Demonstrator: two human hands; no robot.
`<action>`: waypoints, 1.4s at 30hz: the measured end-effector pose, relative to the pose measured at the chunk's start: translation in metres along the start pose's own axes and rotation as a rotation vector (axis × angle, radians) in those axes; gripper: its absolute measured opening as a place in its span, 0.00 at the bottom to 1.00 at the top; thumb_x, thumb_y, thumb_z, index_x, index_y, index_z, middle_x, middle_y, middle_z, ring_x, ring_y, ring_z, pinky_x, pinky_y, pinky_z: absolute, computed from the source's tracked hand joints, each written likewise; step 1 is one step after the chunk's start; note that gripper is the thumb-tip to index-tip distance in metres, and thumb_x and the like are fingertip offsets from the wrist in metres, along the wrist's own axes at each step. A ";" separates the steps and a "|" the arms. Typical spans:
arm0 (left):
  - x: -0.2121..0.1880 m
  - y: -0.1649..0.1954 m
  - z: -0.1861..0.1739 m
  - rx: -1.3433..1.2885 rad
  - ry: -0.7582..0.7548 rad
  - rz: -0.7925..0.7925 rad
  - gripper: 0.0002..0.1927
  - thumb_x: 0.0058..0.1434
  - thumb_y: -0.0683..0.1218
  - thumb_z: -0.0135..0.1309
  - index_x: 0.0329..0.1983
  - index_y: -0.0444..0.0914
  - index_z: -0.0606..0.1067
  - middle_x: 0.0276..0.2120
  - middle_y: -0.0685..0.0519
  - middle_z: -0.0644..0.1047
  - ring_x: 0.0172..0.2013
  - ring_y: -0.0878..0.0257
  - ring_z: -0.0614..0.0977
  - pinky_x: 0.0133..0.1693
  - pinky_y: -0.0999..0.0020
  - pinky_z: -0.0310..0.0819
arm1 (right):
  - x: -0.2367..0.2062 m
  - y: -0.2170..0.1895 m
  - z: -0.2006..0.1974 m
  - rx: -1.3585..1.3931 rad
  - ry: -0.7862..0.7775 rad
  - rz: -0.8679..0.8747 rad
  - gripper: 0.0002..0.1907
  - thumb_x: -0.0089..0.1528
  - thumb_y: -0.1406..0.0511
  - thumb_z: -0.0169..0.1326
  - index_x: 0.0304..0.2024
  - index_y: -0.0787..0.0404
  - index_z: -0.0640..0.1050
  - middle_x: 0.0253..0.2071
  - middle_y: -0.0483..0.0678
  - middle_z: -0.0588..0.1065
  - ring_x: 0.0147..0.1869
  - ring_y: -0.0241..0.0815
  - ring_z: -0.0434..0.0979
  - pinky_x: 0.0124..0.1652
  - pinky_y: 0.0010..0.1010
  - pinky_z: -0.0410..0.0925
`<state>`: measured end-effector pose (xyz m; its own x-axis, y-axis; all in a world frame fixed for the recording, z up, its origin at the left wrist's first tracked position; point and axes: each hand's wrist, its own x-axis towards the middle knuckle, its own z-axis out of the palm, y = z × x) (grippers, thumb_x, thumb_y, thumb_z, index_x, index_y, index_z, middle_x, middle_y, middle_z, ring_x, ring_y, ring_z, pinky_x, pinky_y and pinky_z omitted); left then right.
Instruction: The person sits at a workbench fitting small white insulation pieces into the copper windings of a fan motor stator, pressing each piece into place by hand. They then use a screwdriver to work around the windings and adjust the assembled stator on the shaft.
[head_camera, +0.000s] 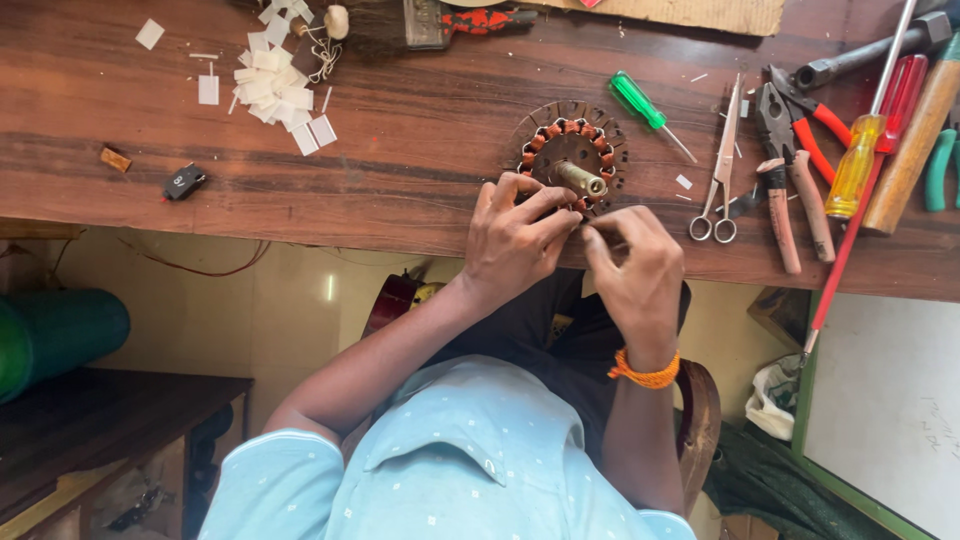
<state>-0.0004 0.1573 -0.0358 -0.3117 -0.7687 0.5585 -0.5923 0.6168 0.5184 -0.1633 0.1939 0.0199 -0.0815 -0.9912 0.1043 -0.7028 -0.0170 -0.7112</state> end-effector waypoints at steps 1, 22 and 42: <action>0.001 0.000 0.000 -0.001 0.000 0.005 0.10 0.56 0.45 0.65 0.42 0.45 0.82 0.49 0.63 0.78 0.51 0.60 0.73 0.47 0.59 0.65 | -0.001 0.000 -0.006 0.073 -0.007 0.028 0.04 0.62 0.69 0.58 0.38 0.64 0.78 0.37 0.49 0.75 0.37 0.41 0.78 0.39 0.34 0.71; 0.004 -0.001 -0.009 -0.104 -0.023 -0.015 0.09 0.56 0.43 0.63 0.40 0.45 0.78 0.48 0.59 0.76 0.51 0.55 0.72 0.49 0.54 0.62 | 0.080 0.026 -0.001 0.013 -0.138 -0.315 0.10 0.58 0.71 0.63 0.43 0.62 0.82 0.43 0.52 0.71 0.50 0.46 0.75 0.47 0.35 0.70; 0.001 -0.020 -0.032 -0.659 0.165 -0.509 0.04 0.64 0.38 0.57 0.42 0.36 0.78 0.47 0.52 0.76 0.44 0.63 0.79 0.46 0.72 0.74 | -0.024 0.063 0.023 1.405 0.180 -0.052 0.11 0.73 0.63 0.57 0.44 0.62 0.71 0.30 0.41 0.65 0.34 0.33 0.64 0.45 0.32 0.68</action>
<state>0.0348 0.1492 -0.0247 0.0185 -0.9764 0.2152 -0.0608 0.2137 0.9750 -0.1898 0.2140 -0.0433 -0.2400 -0.9572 0.1618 0.5606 -0.2727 -0.7819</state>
